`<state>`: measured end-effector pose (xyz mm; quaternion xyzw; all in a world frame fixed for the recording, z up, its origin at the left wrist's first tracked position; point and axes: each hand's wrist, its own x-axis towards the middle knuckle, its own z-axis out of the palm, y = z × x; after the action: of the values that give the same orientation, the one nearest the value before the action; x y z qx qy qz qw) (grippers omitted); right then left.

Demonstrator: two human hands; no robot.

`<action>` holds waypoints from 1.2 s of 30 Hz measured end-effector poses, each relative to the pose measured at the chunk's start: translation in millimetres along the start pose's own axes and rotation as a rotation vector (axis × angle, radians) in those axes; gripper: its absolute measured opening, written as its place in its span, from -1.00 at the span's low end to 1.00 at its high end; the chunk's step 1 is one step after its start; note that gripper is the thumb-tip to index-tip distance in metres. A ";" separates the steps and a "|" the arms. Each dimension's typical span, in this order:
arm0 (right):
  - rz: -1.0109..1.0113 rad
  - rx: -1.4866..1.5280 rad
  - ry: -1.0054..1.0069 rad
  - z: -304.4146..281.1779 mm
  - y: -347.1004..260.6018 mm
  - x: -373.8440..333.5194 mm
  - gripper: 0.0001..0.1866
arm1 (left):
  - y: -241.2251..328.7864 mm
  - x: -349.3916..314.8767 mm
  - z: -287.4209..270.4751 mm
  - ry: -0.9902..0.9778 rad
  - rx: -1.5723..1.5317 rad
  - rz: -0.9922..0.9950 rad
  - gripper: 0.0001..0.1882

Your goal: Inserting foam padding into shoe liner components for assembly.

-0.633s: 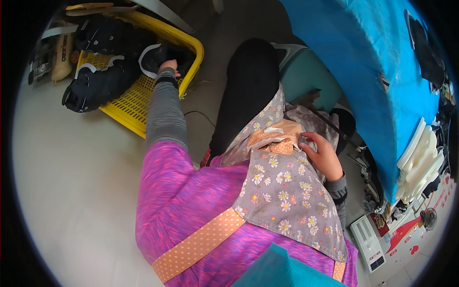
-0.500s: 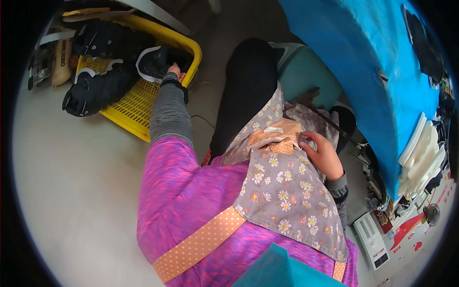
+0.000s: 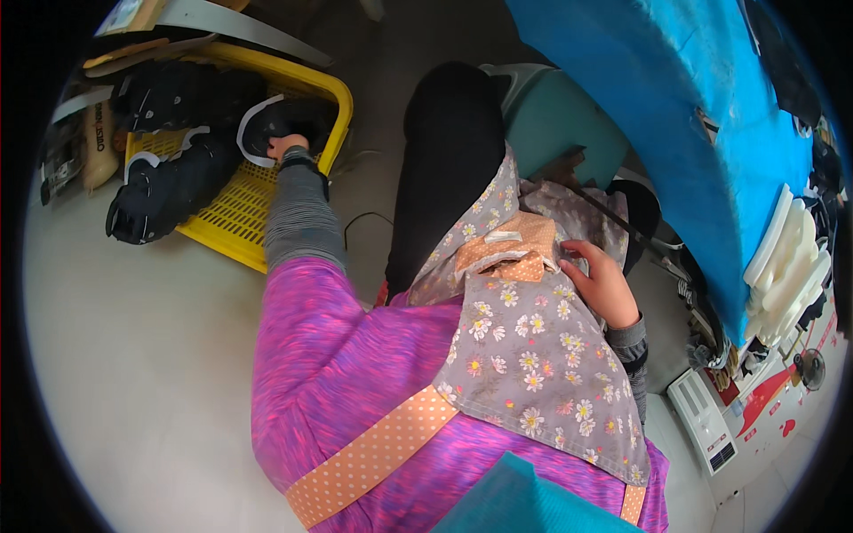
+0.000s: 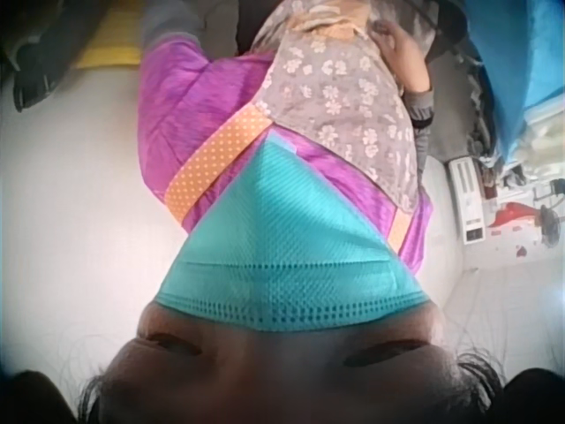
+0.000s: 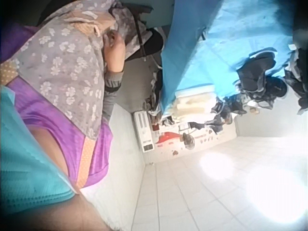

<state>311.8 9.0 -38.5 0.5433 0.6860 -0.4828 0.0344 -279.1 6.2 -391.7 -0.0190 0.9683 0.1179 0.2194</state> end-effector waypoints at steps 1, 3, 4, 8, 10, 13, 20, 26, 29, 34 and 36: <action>0.062 -0.009 0.021 0.4 3.5 -1.5 -0.64 | 11.6 -17.0 25.9 -0.061 0.010 0.017 -0.35; 0.183 -0.047 0.081 0.5 5.5 -5.9 -0.64 | 43.9 -67.5 51.8 -0.388 -0.314 -0.150 -0.36; 0.193 -0.053 0.044 0.4 1.6 -4.6 -0.64 | 28.9 -47.7 40.4 -0.384 -0.318 -0.152 -0.28; 0.226 -0.064 -0.042 2.9 -2.6 4.5 -0.64 | 32.7 -23.8 65.5 -0.286 0.220 0.068 -0.20; 0.169 -0.085 -0.043 5.2 -4.2 11.6 -0.64 | 30.3 -4.5 67.1 -0.340 0.232 0.033 -0.17; 0.139 -0.093 -0.018 4.0 -8.5 19.3 -0.64 | 17.2 10.3 60.6 -0.499 -0.008 0.025 -0.04; 0.121 -0.075 -0.006 3.7 -0.8 20.1 -0.65 | 24.8 -26.8 -11.6 -0.296 -0.078 0.360 0.24; 0.139 -0.003 0.012 8.2 7.1 14.0 -0.64 | 58.3 -95.0 -26.6 -0.209 0.559 0.746 0.21; 0.169 -0.012 -0.007 9.0 7.5 13.3 -0.64 | 60.1 -64.7 -20.7 -0.237 0.550 0.814 0.17; 0.140 0.008 0.069 13.3 21.4 4.0 -0.64 | 75.5 -27.4 -5.8 -0.319 0.520 0.800 0.12; 0.208 -0.009 0.037 12.4 20.3 3.7 -0.64 | 69.9 -18.5 -2.8 -0.339 0.580 0.804 0.11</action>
<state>320.2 1.8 -59.8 0.6201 0.6286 -0.4635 0.0739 -269.7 73.2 -365.8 0.4351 0.8429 -0.0788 0.3065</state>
